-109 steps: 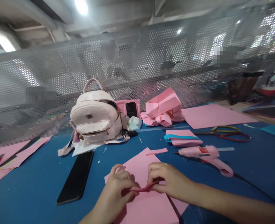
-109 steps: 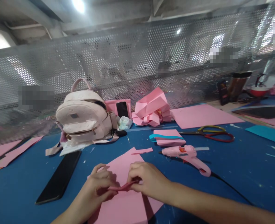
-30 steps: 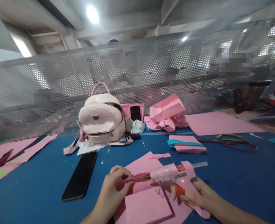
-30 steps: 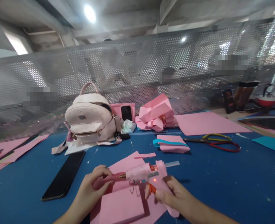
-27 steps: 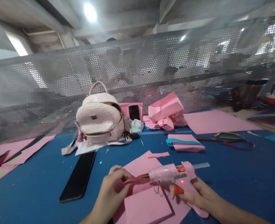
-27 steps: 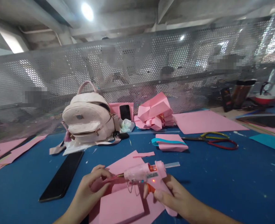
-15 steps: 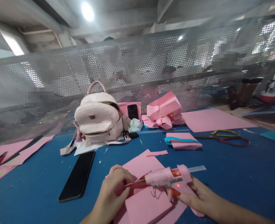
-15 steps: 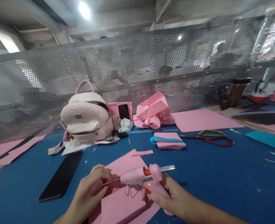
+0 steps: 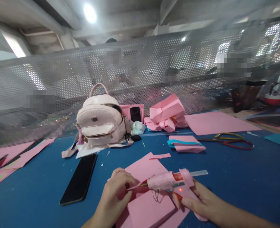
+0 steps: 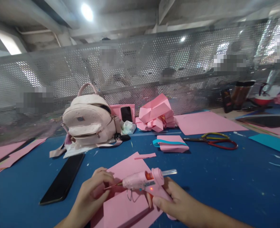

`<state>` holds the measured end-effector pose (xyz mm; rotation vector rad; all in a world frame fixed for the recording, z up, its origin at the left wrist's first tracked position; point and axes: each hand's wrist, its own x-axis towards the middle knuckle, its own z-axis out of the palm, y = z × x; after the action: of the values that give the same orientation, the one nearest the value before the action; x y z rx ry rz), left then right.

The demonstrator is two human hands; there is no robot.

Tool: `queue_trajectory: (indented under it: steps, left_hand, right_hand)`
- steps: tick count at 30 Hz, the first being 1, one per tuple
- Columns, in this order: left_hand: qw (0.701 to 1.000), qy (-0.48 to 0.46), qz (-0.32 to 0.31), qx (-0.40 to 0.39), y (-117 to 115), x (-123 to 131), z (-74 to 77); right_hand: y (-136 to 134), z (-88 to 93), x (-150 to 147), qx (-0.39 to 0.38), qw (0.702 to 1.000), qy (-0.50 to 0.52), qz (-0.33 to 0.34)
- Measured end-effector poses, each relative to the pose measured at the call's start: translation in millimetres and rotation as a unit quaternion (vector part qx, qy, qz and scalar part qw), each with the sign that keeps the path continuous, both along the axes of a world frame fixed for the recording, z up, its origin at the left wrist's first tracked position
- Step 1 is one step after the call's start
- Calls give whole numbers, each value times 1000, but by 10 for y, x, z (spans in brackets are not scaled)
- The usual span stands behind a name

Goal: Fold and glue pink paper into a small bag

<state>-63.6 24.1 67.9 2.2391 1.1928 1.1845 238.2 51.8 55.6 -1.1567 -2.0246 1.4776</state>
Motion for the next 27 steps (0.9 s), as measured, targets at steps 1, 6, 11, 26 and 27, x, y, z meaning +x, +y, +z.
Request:
queue_trajectory:
  steps: [1,6,11,26,27]
  left_hand:
    - [1000,1,0,1,1,-1,1]
    - [1000,6,-1,14,1,4,5]
    - [999,4,-1,38,3,0,-2]
    - [998,8,1,67,15,1,14]
    - [998,8,0,69,15,2,18]
  right_hand:
    - [-1,8,-1,-1,1000,0,-5]
    - [-9,108,-9,28,999,11,-10]
    - [-13,164,-24,28,999,26,-29]
    - [-11,126,-33,5,996,78,-34]
    - [-18,139,-39,-1,996,85,-33]
